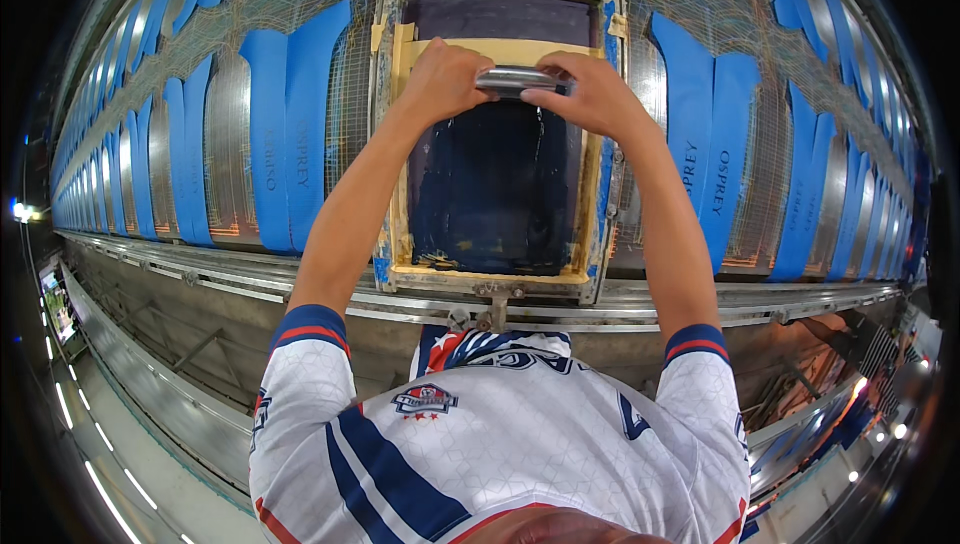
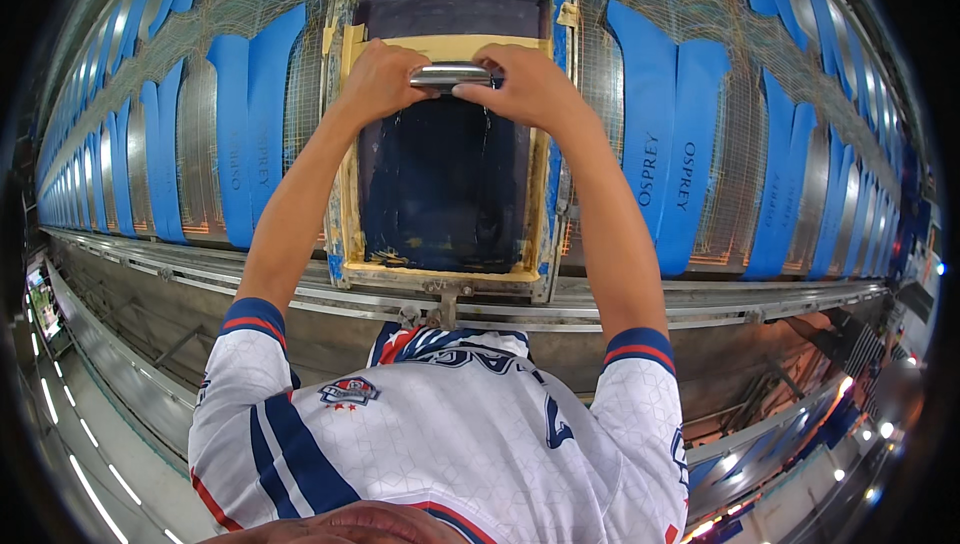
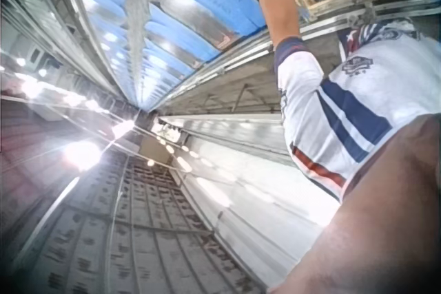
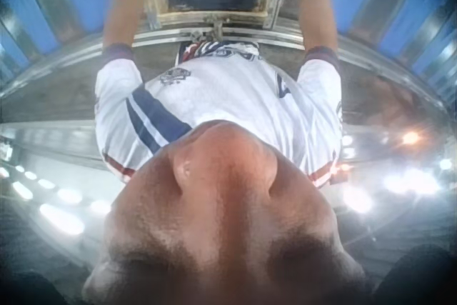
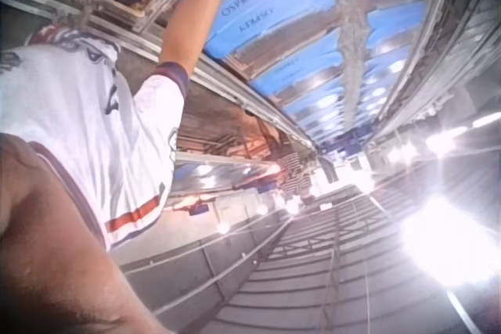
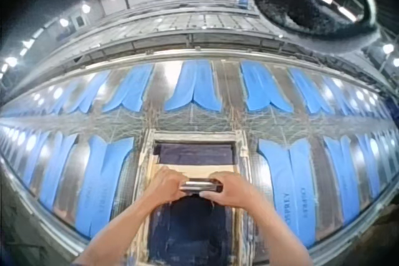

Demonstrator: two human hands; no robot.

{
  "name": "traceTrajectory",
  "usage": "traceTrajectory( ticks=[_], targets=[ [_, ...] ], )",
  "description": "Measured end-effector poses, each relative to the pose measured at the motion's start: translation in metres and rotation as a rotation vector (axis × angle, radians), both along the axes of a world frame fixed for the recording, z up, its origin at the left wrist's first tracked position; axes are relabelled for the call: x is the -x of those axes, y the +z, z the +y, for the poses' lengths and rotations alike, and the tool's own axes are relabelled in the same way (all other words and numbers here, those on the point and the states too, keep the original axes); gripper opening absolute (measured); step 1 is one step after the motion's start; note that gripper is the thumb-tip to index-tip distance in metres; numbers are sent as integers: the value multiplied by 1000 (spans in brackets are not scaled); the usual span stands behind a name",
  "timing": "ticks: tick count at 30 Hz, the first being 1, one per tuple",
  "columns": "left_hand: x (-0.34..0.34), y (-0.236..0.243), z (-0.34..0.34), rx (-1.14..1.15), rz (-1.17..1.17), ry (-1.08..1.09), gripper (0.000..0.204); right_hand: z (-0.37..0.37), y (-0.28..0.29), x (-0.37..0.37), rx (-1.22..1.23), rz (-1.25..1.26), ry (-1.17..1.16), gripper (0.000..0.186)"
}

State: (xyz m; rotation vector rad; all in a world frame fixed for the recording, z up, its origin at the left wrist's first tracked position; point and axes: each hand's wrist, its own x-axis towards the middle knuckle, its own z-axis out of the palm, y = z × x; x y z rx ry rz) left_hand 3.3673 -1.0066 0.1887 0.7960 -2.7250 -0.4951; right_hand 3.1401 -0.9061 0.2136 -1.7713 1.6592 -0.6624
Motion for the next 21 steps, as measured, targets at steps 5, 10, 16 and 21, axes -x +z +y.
traceTrajectory(
  ticks=[5,10,16,21],
  targets=[
    [8,-14,1,21,93,23,21,-27,-25,-19,-121,333,84,27],
    [-24,-24,69,94,86,32,14,40,-28,-52,27,443,145,11],
    [-75,-20,190,-44,118,63,17,163,-36,-98,154,306,124,14],
    [-59,-14,150,23,79,28,12,126,-22,-80,73,437,157,12]
  ],
)
